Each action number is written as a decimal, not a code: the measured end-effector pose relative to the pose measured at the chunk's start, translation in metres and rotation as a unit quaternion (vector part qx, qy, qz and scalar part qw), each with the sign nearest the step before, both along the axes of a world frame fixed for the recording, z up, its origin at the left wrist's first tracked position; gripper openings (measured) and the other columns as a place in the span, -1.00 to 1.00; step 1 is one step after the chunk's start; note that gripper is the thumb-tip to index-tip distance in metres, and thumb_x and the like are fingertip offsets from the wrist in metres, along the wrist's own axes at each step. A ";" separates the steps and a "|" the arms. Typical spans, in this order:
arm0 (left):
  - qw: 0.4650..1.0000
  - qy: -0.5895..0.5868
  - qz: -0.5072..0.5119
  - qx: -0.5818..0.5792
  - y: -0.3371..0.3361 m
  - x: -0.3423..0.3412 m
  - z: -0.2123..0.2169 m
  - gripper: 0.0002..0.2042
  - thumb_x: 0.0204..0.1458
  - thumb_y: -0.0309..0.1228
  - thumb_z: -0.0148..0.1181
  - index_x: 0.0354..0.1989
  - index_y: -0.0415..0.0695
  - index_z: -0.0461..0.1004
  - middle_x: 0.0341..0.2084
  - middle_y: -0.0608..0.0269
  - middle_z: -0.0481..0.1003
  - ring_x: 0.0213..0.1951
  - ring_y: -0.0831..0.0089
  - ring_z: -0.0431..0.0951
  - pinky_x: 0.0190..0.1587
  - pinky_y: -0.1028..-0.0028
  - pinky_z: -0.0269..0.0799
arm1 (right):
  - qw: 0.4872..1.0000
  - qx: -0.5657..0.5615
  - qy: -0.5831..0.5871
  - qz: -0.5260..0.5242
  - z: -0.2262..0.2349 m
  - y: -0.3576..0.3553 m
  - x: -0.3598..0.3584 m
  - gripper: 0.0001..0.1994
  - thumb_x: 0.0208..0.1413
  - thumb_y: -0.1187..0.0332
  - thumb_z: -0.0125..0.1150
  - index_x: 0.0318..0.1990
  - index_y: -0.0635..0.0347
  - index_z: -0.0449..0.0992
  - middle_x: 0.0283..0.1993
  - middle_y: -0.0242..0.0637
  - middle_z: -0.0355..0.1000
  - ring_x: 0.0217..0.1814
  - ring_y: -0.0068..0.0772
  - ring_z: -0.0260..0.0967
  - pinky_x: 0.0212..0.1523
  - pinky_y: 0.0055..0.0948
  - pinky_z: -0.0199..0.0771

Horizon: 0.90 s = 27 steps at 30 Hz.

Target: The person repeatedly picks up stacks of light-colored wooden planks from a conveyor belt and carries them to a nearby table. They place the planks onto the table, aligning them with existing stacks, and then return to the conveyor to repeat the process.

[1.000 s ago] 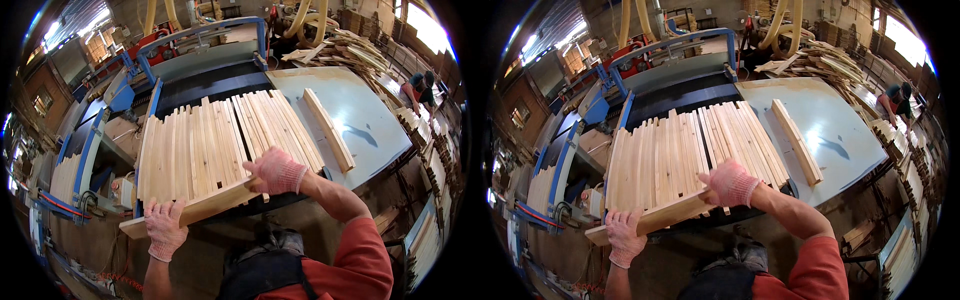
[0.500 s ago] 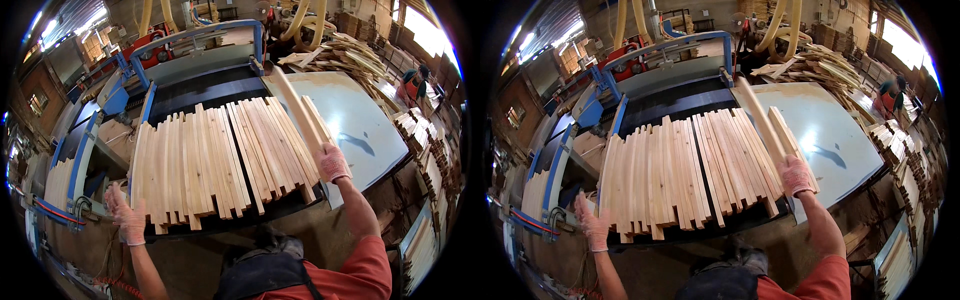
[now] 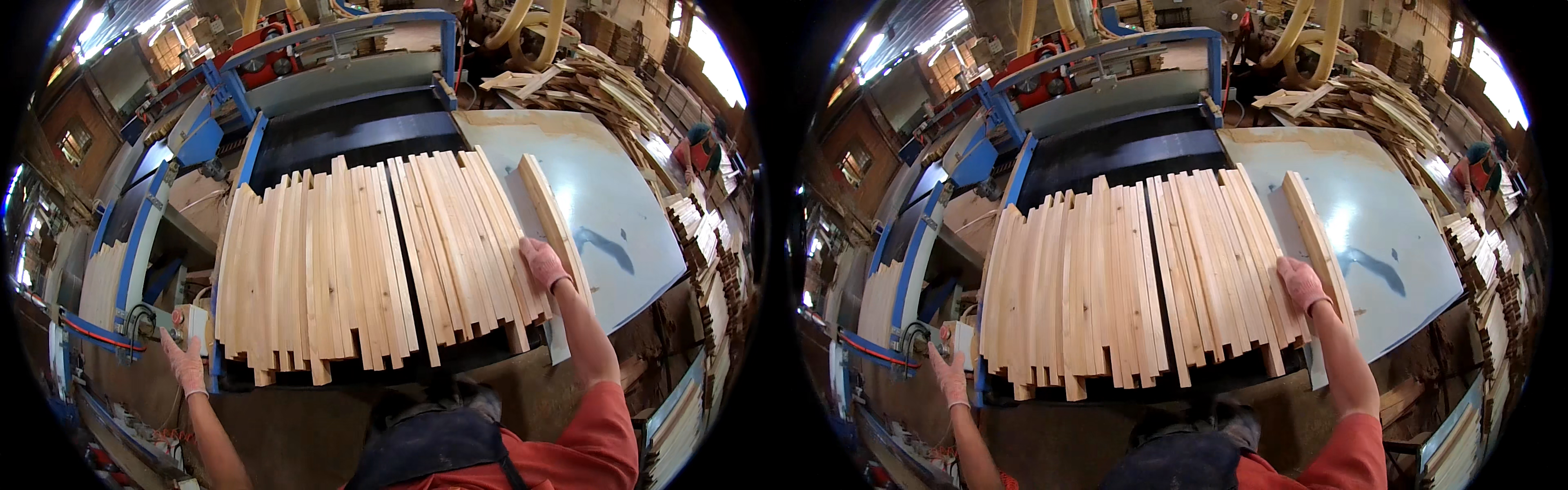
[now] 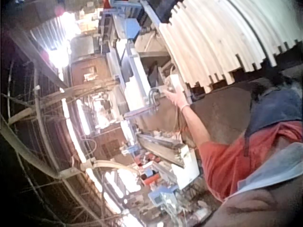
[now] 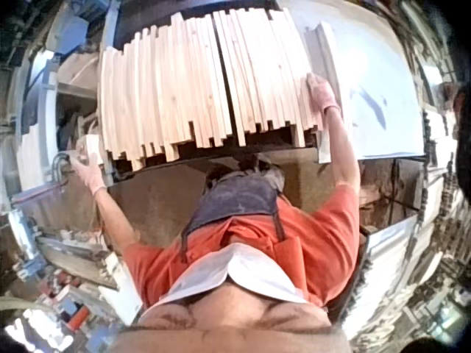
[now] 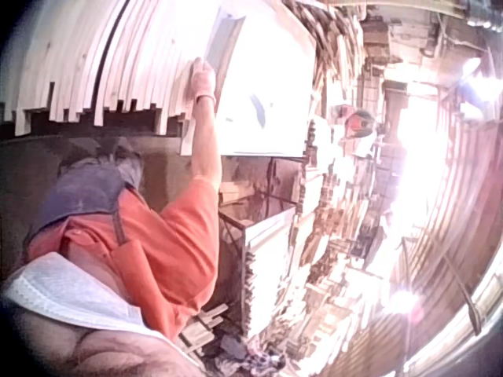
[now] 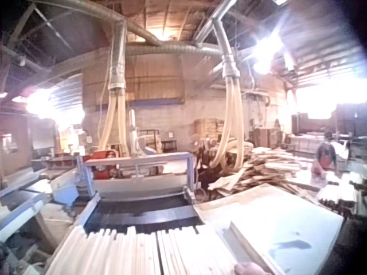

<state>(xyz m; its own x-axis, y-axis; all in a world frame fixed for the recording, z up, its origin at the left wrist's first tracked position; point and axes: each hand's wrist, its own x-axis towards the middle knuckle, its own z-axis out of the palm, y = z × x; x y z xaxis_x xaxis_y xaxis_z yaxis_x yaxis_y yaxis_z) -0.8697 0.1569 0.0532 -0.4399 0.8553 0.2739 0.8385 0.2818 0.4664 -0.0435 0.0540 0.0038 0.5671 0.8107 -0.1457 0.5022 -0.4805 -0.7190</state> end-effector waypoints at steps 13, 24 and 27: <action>0.999 0.020 -0.026 0.027 -0.008 0.016 0.002 -0.11 0.05 -0.41 0.42 0.58 -0.25 0.10 0.45 -0.20 0.30 0.46 -0.14 0.28 0.50 0.08 0.22 | 0.904 -0.066 -0.351 0.236 -0.048 0.052 0.019 -0.74 0.42 0.33 -0.03 0.13 0.17 0.50 -0.02 0.02 0.59 0.06 0.05 0.59 0.07 0.08 0.60; 0.999 0.047 0.025 -0.004 -0.029 0.023 0.009 -0.11 0.03 -0.22 0.43 0.57 -0.01 0.14 0.41 -0.11 0.35 0.41 -0.08 0.34 0.43 0.10 0.30 | 0.964 0.144 0.221 -0.024 -0.086 0.055 0.069 -0.32 0.47 -0.19 0.05 0.10 0.41 0.64 -0.02 -0.28 0.64 -0.03 -0.44 0.51 0.06 -0.41 0.53; 0.990 0.144 0.003 -0.003 -0.028 0.020 0.006 -0.21 0.00 -0.32 0.43 0.47 -0.04 0.27 0.23 -0.14 0.50 0.29 -0.10 0.46 0.36 0.07 0.38 | 0.952 0.100 0.290 -0.004 -0.032 0.048 0.024 -0.48 0.51 0.01 0.08 0.17 0.40 0.60 0.03 -0.20 0.63 0.01 -0.37 0.55 0.11 -0.39 0.53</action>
